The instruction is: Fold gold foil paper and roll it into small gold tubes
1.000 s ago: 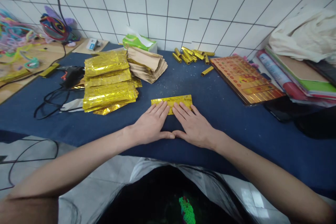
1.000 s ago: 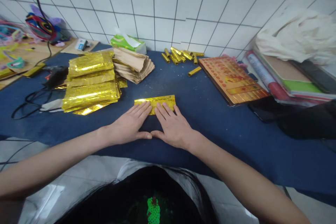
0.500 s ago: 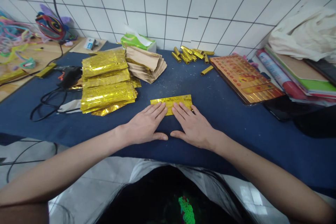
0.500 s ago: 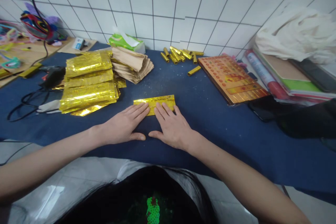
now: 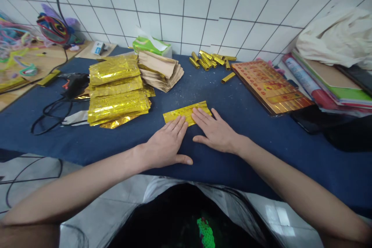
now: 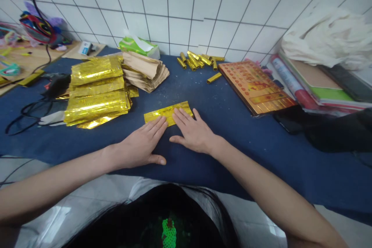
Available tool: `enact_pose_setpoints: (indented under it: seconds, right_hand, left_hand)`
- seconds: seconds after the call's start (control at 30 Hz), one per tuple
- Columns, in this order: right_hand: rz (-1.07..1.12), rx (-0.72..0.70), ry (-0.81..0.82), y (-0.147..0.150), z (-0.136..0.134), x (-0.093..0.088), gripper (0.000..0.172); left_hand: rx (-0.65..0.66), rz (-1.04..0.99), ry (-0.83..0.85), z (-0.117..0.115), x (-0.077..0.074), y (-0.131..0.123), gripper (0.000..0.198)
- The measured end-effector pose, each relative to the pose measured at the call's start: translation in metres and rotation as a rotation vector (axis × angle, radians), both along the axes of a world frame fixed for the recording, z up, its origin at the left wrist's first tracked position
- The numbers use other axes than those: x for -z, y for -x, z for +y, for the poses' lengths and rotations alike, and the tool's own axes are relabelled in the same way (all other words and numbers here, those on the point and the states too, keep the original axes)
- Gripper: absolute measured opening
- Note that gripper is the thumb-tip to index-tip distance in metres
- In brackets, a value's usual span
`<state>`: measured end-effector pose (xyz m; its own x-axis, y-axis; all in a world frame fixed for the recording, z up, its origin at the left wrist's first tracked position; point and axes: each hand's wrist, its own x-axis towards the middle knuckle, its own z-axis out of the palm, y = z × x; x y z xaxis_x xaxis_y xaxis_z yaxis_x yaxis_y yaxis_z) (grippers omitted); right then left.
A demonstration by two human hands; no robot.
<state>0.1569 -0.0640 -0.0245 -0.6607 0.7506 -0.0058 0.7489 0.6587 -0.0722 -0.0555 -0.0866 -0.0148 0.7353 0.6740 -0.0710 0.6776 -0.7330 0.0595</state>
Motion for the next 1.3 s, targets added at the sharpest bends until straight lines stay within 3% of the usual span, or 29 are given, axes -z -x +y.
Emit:
enact_pose_setpoints:
  seconds: [0.17, 0.33, 0.6, 1.1, 1.3]
  right_hand:
    - [-0.022, -0.01, 0.067, -0.009, 0.037, -0.003, 0.069]
    - [0.008, 0.014, 0.081, -0.008, 0.059, -0.002, 0.054]
    - [-0.009, 0.008, 0.04, -0.006, 0.06, 0.0, 0.052]
    - [0.03, -0.065, 0.018, -0.011, 0.068, 0.006, 0.055]
    - [0.043, -0.077, 0.058, -0.012, 0.072, 0.007, 0.059]
  left_hand:
    - [0.047, -0.005, 0.033, -0.002, -0.011, -0.003, 0.101]
    - [0.077, -0.029, 0.038, -0.004, -0.008, -0.012, 0.104]
    - [0.072, -0.074, -0.03, 0.004, -0.007, -0.008, 0.096]
    - [0.237, -0.166, 0.11, 0.023, 0.003, 0.019, 0.09]
    - [0.231, -0.184, 0.113, 0.023, 0.004, 0.019, 0.089]
